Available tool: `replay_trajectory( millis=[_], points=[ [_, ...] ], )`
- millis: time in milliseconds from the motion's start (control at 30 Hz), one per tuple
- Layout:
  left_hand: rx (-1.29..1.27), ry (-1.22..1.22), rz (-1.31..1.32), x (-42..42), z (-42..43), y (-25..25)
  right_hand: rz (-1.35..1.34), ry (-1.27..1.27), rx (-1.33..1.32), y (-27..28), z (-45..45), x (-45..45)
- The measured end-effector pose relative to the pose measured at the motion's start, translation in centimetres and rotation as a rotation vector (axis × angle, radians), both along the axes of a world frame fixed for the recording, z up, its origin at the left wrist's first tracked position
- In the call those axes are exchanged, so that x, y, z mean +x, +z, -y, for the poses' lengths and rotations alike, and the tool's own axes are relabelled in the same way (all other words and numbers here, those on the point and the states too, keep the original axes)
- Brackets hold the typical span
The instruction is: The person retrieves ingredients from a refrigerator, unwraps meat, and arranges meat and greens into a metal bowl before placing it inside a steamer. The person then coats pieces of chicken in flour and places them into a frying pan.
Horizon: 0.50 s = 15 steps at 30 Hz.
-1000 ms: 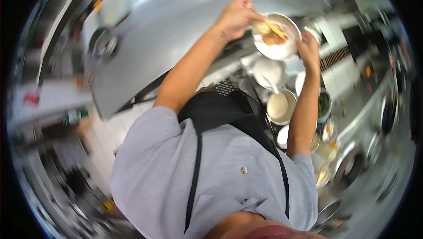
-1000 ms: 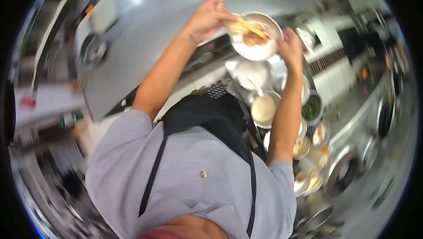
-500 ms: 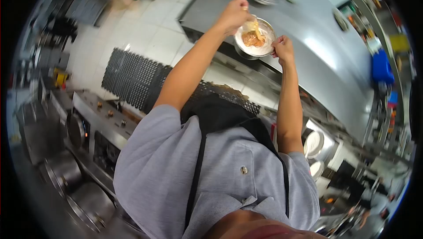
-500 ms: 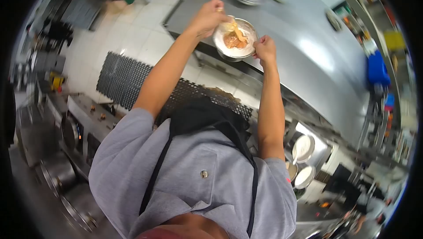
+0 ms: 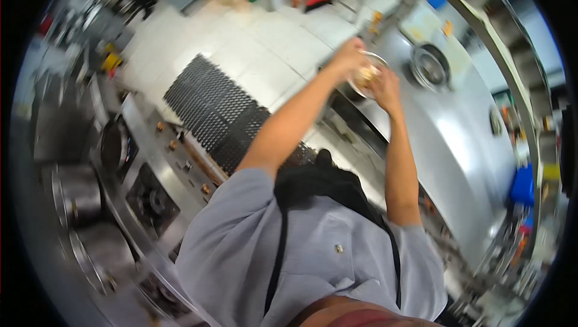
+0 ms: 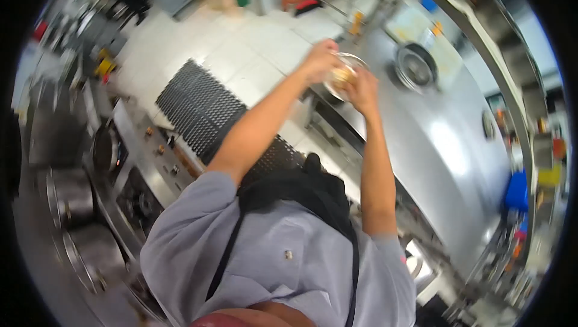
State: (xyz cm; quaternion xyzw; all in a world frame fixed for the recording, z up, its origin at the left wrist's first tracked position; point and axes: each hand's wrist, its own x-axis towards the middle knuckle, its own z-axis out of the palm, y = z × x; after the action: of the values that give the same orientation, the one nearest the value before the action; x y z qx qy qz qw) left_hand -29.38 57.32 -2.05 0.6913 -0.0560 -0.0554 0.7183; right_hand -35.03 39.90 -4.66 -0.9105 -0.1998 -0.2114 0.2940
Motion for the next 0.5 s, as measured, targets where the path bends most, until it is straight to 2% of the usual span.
replay_trajectory(
  millis=[33,67,100,133,200,300,500],
  points=[
    [-0.155,-0.053,-0.115,0.1,-0.2,0.2,0.014,0.044,0.034,-0.5,-0.1,1.0],
    [-0.193,-0.051,-0.172,-0.5,-0.1,1.5,-0.017,0.059,0.02,0.6,-0.4,0.7],
    [-0.201,-0.115,-0.128,0.1,-0.4,0.9,-0.114,0.023,-0.062,-0.6,-0.1,1.8],
    [-0.259,-0.097,-0.156,-0.4,-0.4,1.9,-0.153,0.05,-0.094,0.5,-0.2,1.3],
    [-0.264,-0.107,-0.175,-0.5,-0.9,2.8,0.044,0.054,-0.064,0.1,-0.4,0.9],
    [-0.244,-0.163,-0.204,0.7,-1.6,2.8,-0.077,0.049,-0.146,1.1,-0.2,0.1],
    [-0.244,-0.273,-0.308,3.0,-1.2,3.7,-0.131,0.036,-0.052,0.8,1.4,0.5]
  ],
)
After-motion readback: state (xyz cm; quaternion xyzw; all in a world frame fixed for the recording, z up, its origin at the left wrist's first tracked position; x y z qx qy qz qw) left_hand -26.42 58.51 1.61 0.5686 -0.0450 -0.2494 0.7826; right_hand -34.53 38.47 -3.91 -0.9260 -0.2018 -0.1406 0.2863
